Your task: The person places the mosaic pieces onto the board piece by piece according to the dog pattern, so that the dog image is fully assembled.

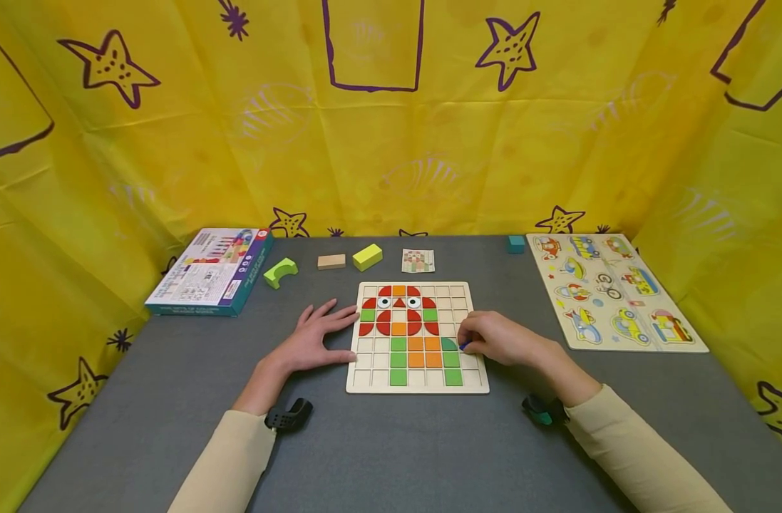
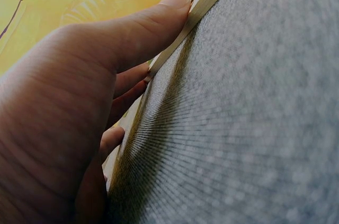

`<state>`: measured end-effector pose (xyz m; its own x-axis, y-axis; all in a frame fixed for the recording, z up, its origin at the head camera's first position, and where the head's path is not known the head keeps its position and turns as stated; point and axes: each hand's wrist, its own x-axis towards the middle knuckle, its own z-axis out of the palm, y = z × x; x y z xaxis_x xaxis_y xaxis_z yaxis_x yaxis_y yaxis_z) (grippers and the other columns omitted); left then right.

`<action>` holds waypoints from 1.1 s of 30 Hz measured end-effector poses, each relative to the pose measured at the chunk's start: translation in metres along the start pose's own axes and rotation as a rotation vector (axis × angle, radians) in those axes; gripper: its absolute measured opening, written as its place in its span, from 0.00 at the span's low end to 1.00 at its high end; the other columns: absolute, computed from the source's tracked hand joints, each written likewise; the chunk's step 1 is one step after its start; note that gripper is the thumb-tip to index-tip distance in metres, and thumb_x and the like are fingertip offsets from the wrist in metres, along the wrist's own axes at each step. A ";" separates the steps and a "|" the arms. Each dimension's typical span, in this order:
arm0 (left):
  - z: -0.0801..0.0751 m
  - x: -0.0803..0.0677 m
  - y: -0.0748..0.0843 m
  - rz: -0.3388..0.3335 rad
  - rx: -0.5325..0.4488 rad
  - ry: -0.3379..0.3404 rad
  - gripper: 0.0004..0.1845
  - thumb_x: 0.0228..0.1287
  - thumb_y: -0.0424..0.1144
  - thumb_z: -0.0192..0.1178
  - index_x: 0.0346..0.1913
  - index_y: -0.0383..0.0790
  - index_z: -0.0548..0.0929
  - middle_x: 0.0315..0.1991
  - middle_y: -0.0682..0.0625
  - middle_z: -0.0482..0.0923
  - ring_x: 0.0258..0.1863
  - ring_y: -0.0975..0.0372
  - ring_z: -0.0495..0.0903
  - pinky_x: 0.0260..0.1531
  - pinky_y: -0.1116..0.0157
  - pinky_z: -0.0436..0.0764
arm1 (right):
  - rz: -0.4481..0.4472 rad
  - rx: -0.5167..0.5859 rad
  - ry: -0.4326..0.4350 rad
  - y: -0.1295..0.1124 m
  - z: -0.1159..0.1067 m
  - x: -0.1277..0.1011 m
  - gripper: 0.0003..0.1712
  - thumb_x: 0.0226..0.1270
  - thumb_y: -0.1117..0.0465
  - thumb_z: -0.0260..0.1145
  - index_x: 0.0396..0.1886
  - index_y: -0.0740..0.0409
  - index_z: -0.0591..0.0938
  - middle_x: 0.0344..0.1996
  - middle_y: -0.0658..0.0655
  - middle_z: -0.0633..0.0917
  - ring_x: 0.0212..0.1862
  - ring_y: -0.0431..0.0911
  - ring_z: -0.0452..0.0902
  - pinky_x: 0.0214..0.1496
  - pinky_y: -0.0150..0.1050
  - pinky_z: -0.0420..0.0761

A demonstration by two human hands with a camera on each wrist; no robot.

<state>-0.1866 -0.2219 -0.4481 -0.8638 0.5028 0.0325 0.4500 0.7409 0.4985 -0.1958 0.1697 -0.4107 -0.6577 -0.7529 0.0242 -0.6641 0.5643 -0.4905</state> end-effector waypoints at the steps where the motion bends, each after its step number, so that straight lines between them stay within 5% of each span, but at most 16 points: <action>1: 0.000 0.000 0.000 0.000 0.002 0.000 0.46 0.58 0.61 0.70 0.76 0.45 0.68 0.77 0.50 0.60 0.78 0.43 0.44 0.69 0.36 0.33 | 0.000 0.000 0.000 0.000 0.000 0.000 0.05 0.66 0.68 0.71 0.35 0.54 0.84 0.33 0.47 0.78 0.35 0.40 0.72 0.42 0.38 0.77; 20: 0.000 0.001 -0.001 0.015 -0.001 0.003 0.46 0.58 0.61 0.70 0.76 0.45 0.68 0.77 0.51 0.61 0.78 0.44 0.44 0.69 0.36 0.34 | 0.049 0.040 0.045 0.002 -0.008 -0.004 0.05 0.65 0.65 0.73 0.38 0.56 0.85 0.33 0.46 0.79 0.35 0.41 0.72 0.40 0.38 0.77; 33: 0.001 0.002 0.003 0.003 0.008 0.035 0.45 0.60 0.63 0.67 0.76 0.45 0.68 0.76 0.49 0.63 0.77 0.41 0.49 0.67 0.32 0.38 | 0.134 0.107 0.248 0.011 -0.027 -0.022 0.12 0.67 0.67 0.71 0.48 0.63 0.84 0.35 0.48 0.83 0.37 0.44 0.76 0.41 0.40 0.80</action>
<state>-0.1868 -0.2175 -0.4475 -0.8698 0.4893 0.0639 0.4542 0.7433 0.4911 -0.1984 0.2013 -0.3934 -0.8126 -0.5608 0.1589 -0.5328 0.6040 -0.5927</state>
